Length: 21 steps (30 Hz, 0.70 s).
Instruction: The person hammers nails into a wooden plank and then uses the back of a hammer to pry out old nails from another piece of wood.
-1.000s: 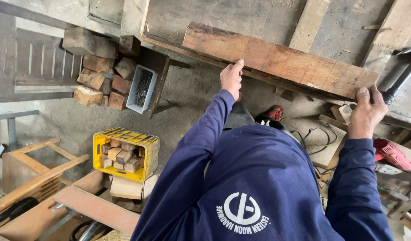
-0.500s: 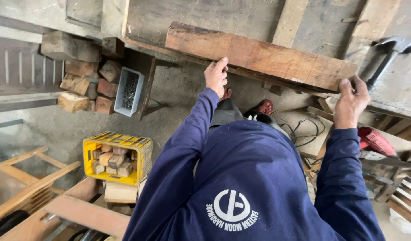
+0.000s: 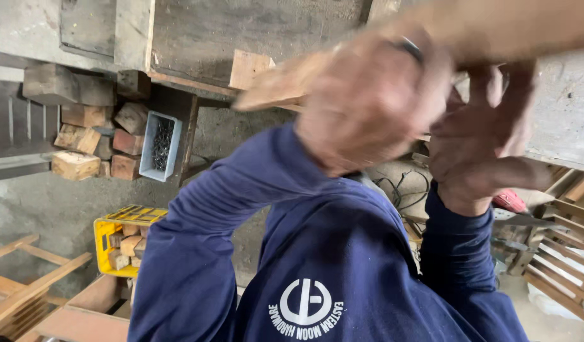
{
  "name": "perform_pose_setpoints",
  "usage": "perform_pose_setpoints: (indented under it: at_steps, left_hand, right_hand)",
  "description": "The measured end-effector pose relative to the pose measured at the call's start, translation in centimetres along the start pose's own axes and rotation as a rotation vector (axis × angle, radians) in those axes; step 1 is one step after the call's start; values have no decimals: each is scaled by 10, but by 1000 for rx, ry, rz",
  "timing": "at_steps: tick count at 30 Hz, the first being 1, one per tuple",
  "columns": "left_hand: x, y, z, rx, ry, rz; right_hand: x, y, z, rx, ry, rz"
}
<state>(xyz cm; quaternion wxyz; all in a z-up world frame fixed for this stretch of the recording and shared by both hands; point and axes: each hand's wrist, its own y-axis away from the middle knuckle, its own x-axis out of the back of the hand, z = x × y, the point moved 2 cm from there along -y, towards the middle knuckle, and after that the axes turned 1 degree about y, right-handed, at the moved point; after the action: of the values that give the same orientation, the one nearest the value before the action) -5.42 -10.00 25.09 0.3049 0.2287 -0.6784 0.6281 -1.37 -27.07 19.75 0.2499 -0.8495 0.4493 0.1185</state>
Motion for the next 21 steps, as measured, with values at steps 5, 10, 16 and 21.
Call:
perform_pose_setpoints:
  at_steps: [5,10,16,21]
  left_hand:
    - [-55,45,12,-96,94,-229]
    - [-120,133,-51,214,176,-1063]
    - [-165,170,-88,152,175,-1233]
    - [-181,179,-103,168,154,-1190]
  right_hand:
    - [48,4,65,-287,-261,498]
    - [64,60,175,-597,-617,715]
    - [86,78,223,-565,-692,795]
    - [118,96,206,-665,-237,778]
